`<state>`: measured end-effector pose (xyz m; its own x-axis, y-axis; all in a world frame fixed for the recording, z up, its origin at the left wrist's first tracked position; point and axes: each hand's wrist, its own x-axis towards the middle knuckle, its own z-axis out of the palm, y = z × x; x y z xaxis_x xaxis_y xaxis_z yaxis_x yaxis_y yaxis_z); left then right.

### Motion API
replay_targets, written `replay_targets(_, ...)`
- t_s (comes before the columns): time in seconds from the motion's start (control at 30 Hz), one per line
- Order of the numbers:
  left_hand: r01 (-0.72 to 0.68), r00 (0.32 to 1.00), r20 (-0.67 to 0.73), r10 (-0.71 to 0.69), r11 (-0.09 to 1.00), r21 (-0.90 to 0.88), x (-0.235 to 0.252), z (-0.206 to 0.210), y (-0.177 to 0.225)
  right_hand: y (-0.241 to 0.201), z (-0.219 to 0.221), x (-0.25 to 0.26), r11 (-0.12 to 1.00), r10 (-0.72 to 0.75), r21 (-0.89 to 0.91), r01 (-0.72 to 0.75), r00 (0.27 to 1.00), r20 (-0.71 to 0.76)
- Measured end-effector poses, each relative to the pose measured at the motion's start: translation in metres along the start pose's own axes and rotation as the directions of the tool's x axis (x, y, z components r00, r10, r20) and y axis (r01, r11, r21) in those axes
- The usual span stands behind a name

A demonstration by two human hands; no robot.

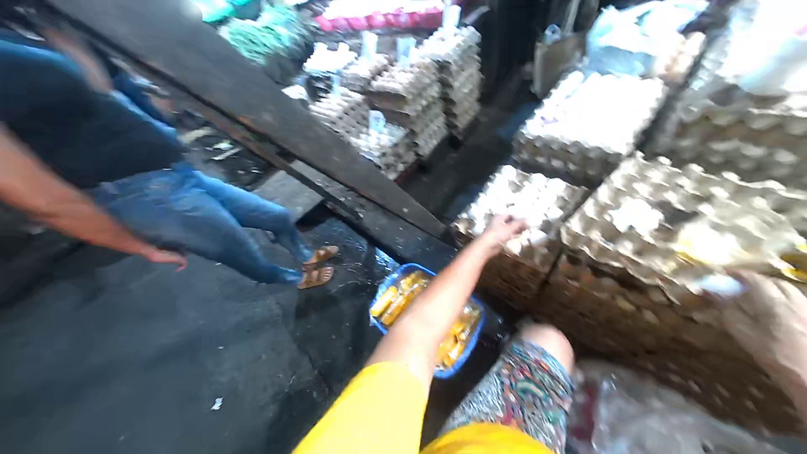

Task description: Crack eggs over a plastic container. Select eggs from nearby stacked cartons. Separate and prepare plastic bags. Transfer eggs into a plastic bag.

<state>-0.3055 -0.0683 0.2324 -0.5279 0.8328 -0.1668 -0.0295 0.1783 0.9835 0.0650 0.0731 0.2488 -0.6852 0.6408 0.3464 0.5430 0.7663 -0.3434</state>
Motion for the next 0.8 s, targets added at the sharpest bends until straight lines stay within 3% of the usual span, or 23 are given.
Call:
replay_targets(0.07, 0.056, 0.998, 0.008, -0.056, 0.976, -0.209, 0.004, 0.001, -0.001, 0.004, 0.006, 0.000, 1.000, -0.016, -0.018, 0.015, 0.998, -0.059)
replay_targets(0.13, 0.087, 0.996, 0.019, -0.085, 0.948, -0.307, 0.002, 0.000, 0.002, 0.005, 0.004, -0.002, 1.000, 0.004, 0.021, -0.002, 0.998, -0.066)
replay_targets(0.23, 0.115, 0.993, 0.014, -0.118, 0.925, -0.363, -0.002, 0.002, 0.006, -0.002, -0.003, -0.012, 0.941, 0.187, 0.300, -0.158, 0.980, -0.072)
replay_targets(0.3, 0.124, 0.991, 0.002, -0.134, 0.913, -0.388, -0.003, 0.005, 0.009, -0.012, -0.005, -0.018, 0.729, 0.371, 0.634, -0.257, 0.927, -0.051)
replay_targets(0.37, 0.134, 0.989, 0.002, -0.146, 0.897, -0.420, -0.005, 0.008, 0.015, -0.021, -0.005, -0.020, 0.350, 0.516, 0.898, -0.267, 0.855, 0.053)
replay_targets(0.43, 0.144, 0.988, 0.021, -0.151, 0.879, -0.454, -0.007, 0.014, 0.024, -0.028, -0.007, -0.022, 0.077, 0.577, 0.961, -0.265, 0.798, 0.174)
replay_targets(0.53, 0.147, 0.989, 0.068, -0.130, 0.867, -0.476, -0.014, 0.027, 0.045, -0.036, -0.011, -0.023, -0.090, 0.579, 0.963, -0.254, 0.773, 0.259)
replay_targets(0.67, 0.107, 0.980, 0.198, -0.029, 0.911, -0.397, -0.024, 0.051, 0.073, -0.046, -0.020, -0.016, -0.149, 0.516, 0.959, -0.240, 0.809, 0.282)
replay_targets(0.73, 0.058, 0.959, 0.281, 0.040, 0.941, -0.333, -0.028, 0.067, 0.086, -0.050, -0.026, -0.009, -0.102, 0.475, 0.971, -0.214, 0.848, 0.237)
replay_targets(0.8, -0.016, 0.937, 0.334, 0.102, 0.968, -0.251, -0.033, 0.087, 0.101, -0.058, -0.036, 0.000, 0.028, 0.460, 0.984, -0.178, 0.876, 0.145)
